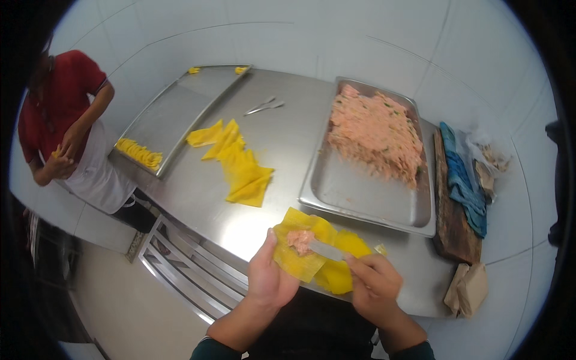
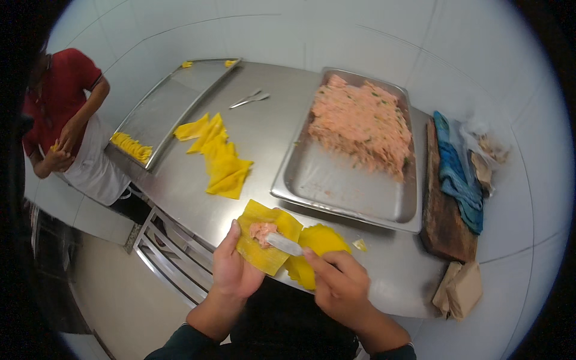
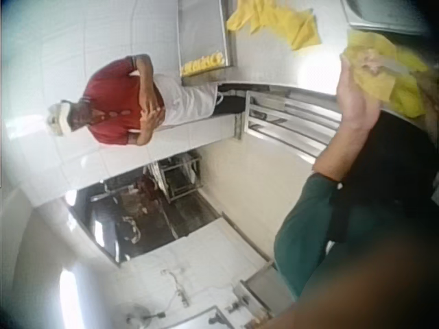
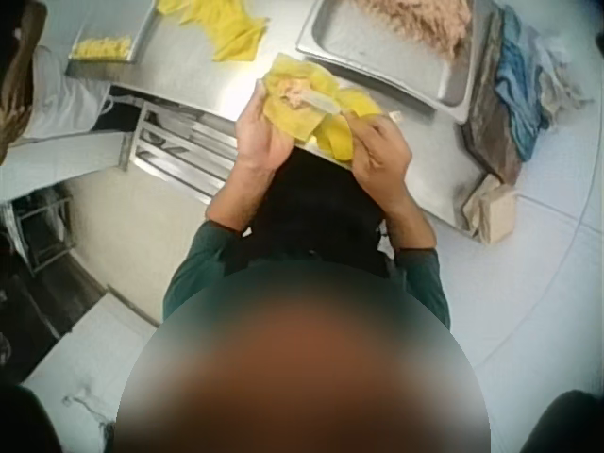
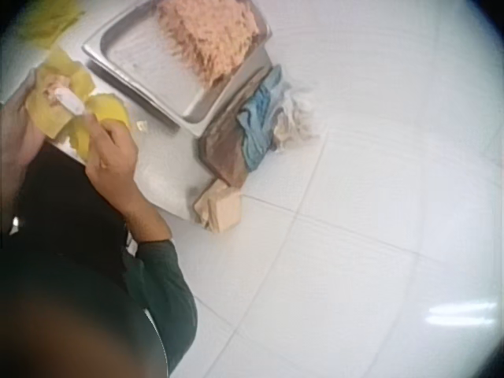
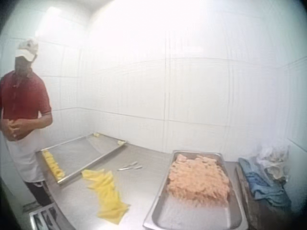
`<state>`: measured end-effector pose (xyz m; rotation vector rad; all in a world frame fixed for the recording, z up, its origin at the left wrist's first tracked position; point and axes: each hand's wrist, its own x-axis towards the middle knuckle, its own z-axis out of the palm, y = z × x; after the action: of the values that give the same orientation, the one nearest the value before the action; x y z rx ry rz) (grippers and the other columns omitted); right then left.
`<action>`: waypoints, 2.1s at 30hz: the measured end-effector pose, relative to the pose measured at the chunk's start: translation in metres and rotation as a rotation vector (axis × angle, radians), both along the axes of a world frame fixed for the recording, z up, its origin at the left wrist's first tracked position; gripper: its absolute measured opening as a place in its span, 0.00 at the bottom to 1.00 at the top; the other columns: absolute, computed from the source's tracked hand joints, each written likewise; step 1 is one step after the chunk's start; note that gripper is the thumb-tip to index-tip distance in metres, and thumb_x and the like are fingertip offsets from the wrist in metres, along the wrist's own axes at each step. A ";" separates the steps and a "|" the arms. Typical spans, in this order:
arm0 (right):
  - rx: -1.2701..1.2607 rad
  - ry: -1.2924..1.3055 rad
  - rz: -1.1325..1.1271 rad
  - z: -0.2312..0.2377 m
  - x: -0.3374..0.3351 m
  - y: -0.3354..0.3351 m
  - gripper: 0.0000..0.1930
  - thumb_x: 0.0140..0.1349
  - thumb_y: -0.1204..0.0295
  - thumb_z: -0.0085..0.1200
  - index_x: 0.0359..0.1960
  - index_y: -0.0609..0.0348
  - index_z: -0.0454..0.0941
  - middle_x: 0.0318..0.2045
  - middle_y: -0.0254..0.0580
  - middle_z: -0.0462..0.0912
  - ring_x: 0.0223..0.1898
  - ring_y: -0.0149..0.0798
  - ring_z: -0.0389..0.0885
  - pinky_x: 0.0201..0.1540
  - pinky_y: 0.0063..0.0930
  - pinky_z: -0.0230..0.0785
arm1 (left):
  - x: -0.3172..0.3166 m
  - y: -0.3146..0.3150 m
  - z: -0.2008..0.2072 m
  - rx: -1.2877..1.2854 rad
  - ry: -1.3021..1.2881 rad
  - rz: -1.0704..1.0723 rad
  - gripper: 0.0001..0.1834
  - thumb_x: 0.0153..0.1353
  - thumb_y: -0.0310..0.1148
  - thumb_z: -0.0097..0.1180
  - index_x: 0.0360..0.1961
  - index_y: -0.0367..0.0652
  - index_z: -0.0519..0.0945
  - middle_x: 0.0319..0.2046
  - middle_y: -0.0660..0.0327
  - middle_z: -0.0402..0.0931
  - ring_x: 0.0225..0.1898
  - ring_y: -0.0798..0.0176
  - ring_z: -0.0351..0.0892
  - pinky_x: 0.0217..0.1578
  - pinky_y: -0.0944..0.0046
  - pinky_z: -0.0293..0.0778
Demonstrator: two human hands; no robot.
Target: The person scoops a pink filling from a metal tray with a spoon and places it onto yellow wrapper sheets. They fold the wrappers around the filling and set the finished wraps on a tray. A coworker performs the same task at an adjacent station.
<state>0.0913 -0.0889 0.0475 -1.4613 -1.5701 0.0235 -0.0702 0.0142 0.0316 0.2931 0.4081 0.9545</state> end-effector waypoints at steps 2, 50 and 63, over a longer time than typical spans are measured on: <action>-0.025 -0.046 -0.004 -0.004 0.002 0.004 0.21 0.50 0.87 0.59 0.47 0.59 0.87 0.28 0.44 0.79 0.26 0.41 0.79 0.31 0.32 0.74 | 0.006 -0.002 0.003 0.100 -0.067 -0.052 0.31 0.79 0.49 0.32 0.67 0.30 0.64 0.59 0.47 0.72 0.55 0.54 0.74 0.64 0.51 0.67; -0.151 -0.139 0.087 0.006 -0.014 -0.059 0.18 0.52 0.83 0.58 0.45 0.56 0.88 0.27 0.49 0.80 0.26 0.46 0.76 0.29 0.36 0.67 | 0.051 -0.042 -0.042 -0.111 -0.224 -0.315 0.29 0.79 0.49 0.34 0.57 0.32 0.76 0.53 0.49 0.81 0.55 0.50 0.81 0.59 0.50 0.74; -0.096 0.052 -0.344 0.009 0.004 -0.053 0.13 0.67 0.67 0.63 0.43 0.68 0.85 0.27 0.51 0.79 0.26 0.43 0.75 0.30 0.35 0.67 | 0.041 -0.060 -0.015 0.908 0.406 -0.363 0.17 0.67 0.43 0.63 0.47 0.40 0.82 0.32 0.65 0.79 0.33 0.70 0.73 0.35 0.65 0.72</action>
<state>0.0952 -0.1419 0.0568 -1.7754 -1.2742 -0.0641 -0.0296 -0.0458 0.0167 1.3557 0.2499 0.6649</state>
